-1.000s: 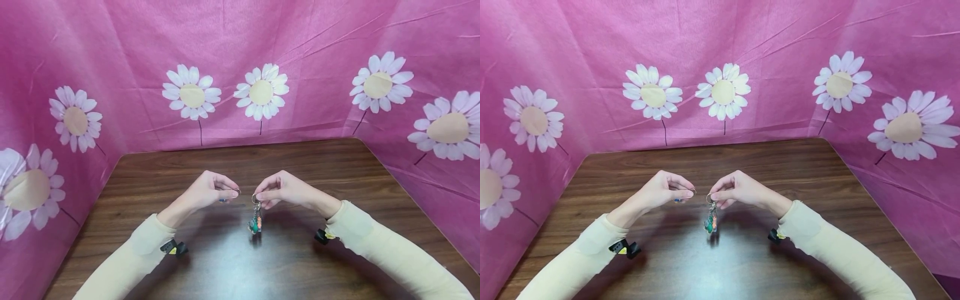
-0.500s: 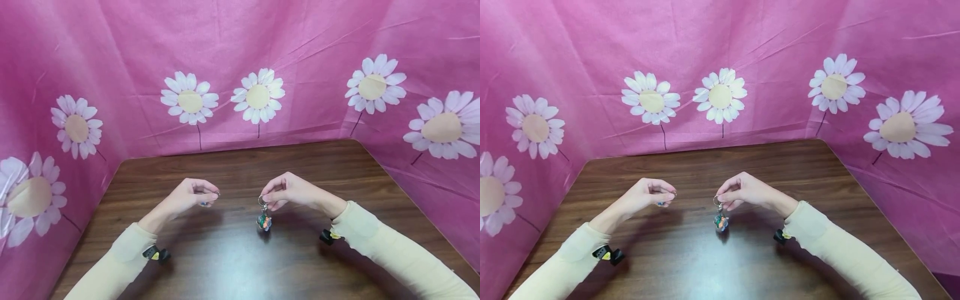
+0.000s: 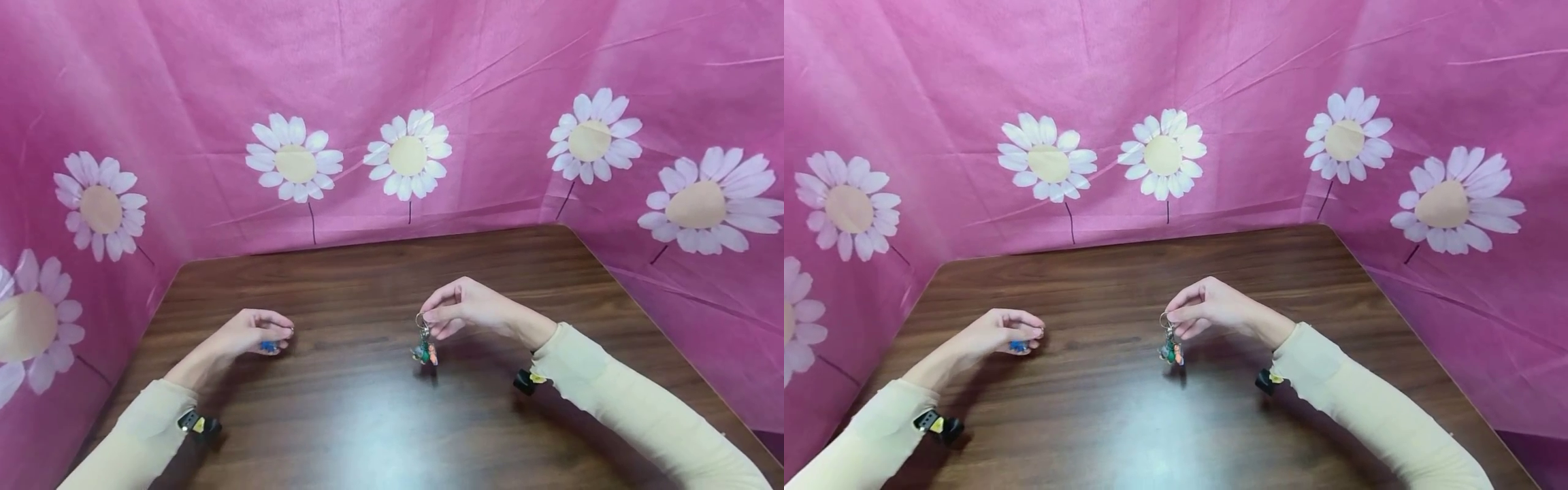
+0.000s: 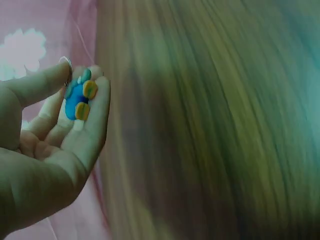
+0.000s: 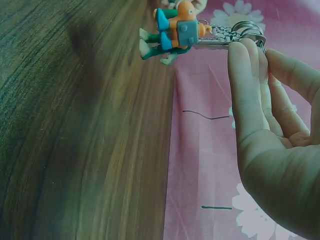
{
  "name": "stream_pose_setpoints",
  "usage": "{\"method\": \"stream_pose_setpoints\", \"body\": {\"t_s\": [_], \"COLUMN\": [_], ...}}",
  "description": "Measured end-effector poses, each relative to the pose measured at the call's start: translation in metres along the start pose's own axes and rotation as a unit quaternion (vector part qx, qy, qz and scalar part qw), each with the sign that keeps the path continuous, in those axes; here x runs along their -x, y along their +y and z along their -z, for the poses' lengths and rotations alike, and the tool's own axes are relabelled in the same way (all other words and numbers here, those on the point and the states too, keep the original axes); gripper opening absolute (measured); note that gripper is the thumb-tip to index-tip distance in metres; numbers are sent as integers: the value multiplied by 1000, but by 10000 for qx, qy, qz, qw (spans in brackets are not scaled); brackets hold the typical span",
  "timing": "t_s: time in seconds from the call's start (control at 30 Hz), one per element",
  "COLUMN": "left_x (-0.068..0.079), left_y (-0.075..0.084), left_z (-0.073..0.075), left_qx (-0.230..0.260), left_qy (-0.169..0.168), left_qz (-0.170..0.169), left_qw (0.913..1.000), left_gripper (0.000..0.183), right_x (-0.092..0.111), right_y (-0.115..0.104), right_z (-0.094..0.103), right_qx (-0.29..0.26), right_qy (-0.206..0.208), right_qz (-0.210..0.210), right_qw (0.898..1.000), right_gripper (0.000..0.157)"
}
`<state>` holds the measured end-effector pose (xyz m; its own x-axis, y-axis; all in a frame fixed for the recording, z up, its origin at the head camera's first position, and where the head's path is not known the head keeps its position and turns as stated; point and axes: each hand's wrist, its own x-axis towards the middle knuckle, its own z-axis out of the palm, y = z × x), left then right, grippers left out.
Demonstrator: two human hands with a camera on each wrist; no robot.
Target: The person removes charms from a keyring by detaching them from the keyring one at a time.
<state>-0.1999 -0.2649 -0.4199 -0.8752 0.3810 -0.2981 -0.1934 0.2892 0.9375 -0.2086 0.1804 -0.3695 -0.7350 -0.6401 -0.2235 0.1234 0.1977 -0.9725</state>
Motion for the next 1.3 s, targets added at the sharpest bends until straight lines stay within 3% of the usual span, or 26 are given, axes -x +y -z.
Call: {"method": "stream_pose_setpoints", "body": {"t_s": [0.17, 0.37, 0.5, 0.7, 0.9, 1.13, 1.3], "left_x": [0, 0, -3, -6, -7, -6, -4], "left_y": [-13, -17, -15, -13, -13, -14, -17], "left_z": [26, 44, 51, 57, 62, 69, 71], "left_qx": [35, 69, 256, 83, -239, -640, -619], "left_qy": [453, 828, 1005, 1247, 1338, 1711, 1706], "left_qz": [273, 243, 164, 126, 91, 164, 248], "left_qw": [9986, 9962, 9945, 9921, 9907, 9830, 9831], "left_gripper": [43, 48, 47, 48, 70, 63, 59], "right_x": [-3, -6, -7, -7, -8, -13, -16], "right_y": [2, 3, 2, 3, 4, 4, 2], "right_z": [1, 0, 0, 0, 0, 2, 2], "right_qx": [-16, -81, -157, -253, -308, -412, -413], "right_qy": [-23, -8, -15, 52, 42, 18, -24], "right_qz": [-13, -16, -57, -98, -115, -95, -93], "right_qw": [10000, 10000, 9999, 9996, 9994, 9991, 9991], "right_gripper": [28, 27, 27, 27, 27, 27, 28]}}
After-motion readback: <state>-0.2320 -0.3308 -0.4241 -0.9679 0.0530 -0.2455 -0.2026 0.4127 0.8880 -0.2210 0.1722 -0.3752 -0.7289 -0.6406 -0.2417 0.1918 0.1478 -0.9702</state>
